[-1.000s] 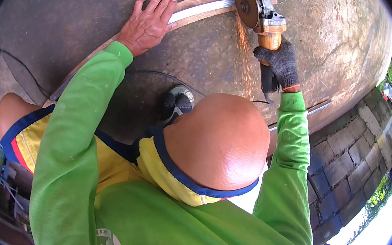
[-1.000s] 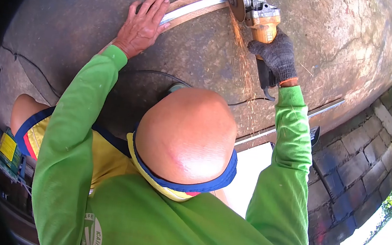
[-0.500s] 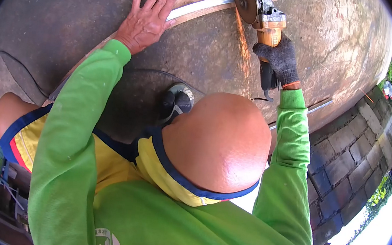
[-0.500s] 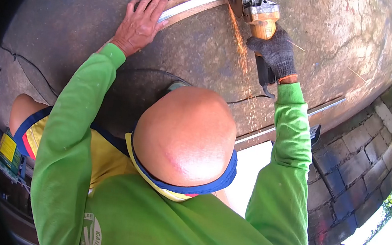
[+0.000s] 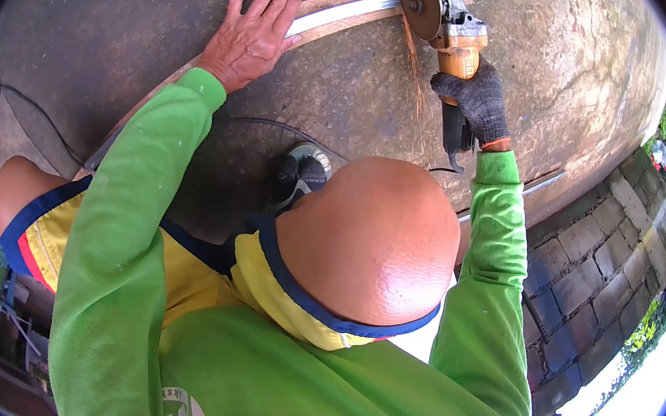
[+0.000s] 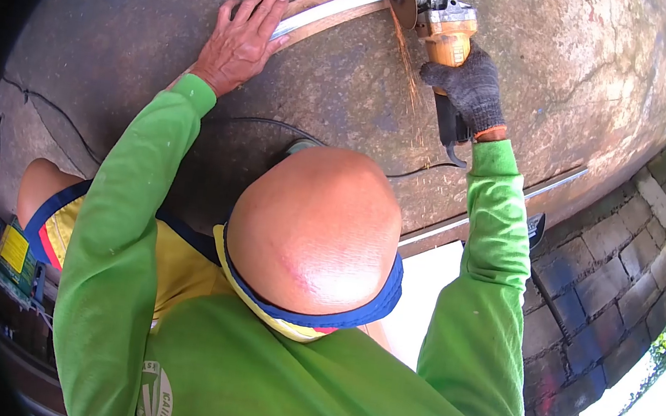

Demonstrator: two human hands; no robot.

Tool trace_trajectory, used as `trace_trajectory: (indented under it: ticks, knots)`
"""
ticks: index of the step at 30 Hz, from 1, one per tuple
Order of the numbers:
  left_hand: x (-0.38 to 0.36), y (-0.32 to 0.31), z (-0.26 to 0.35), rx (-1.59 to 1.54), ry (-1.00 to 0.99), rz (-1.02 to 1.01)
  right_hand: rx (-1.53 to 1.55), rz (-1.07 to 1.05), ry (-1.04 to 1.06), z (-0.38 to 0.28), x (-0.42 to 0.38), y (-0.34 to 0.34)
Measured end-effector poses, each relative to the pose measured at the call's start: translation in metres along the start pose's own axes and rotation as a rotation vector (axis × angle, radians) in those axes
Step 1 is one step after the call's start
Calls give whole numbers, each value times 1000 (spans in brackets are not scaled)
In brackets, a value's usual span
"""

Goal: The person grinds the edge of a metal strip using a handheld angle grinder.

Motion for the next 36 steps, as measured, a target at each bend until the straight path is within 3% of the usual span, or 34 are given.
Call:
trace_trajectory:
  ticks: [23,29,32,36]
  knots:
    - [-1,-2,1,-21,24,-23,-89,-21,10,5,7,2]
    - [0,0,1,-20,28,-28,32,-19,3,5,3,2]
    - [0,0,1,-17,29,-20,-101,-14,-30,0,5,3]
    - [1,-1,-1,-6,-2,30,27,-19,27,-5,2,2]
Point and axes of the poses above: each hand's wrist, its own x-axis towards the middle knuckle, its own y-axis out of the back of the hand, z = x × y, the point moved 1 cm from there along x, towards the middle knuckle, and after that the axes turned 3 degrees about x, right-handed, at the moved point
